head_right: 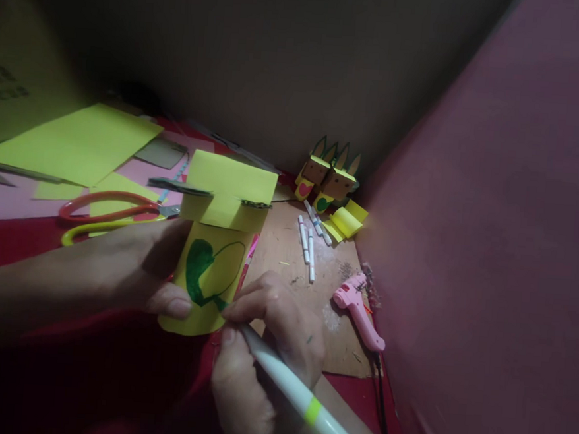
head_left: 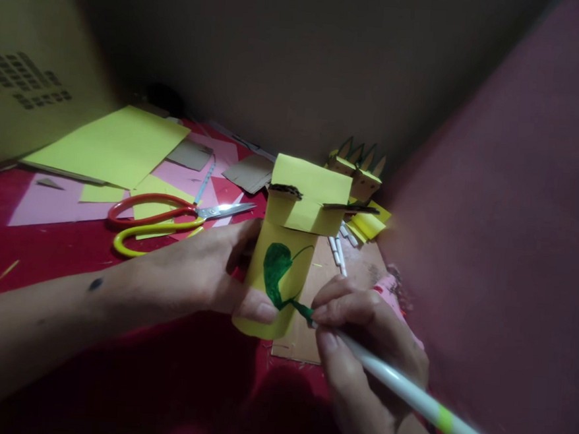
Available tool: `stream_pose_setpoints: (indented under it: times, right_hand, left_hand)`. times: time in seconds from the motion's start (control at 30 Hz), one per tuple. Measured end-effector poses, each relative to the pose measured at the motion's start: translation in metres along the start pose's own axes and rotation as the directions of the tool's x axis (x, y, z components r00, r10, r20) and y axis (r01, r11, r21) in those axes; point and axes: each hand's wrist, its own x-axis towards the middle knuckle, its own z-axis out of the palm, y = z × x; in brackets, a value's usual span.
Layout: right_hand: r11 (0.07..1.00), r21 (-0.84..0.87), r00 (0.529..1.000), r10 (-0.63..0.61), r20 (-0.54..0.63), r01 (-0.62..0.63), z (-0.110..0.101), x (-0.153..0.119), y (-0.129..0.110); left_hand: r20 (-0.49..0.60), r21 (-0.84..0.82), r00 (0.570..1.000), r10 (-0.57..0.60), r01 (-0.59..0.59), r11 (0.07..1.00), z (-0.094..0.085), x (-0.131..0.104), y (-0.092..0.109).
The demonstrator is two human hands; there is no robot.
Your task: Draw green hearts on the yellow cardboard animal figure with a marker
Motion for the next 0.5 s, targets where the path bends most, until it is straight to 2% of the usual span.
stream_pose_setpoints:
  times: [0.13, 0.3, 0.5]
  right_hand:
    - [0.999, -0.052, 0.998, -0.017, -0.057, 0.014, 0.0035, 0.0043, 0.0003]
    - [1.000, -0.011, 0.995, 0.004, -0.103, -0.005, 0.0058, 0.0063, 0.0002]
    - [0.999, -0.031, 1.000, 0.012, -0.009, -0.013, 0.0009, 0.0021, -0.0025]
  left_hand:
    - [0.013, -0.035, 1.000, -0.028, 0.028, 0.999, 0.0003, 0.0023, -0.0023]
    - [0.002, -0.064, 0.998, -0.058, 0.058, 0.996, 0.0009, 0.0008, 0.0006]
    - [0.015, 0.018, 0.999, -0.031, 0.030, 0.999, 0.0000, 0.0005, 0.0024]
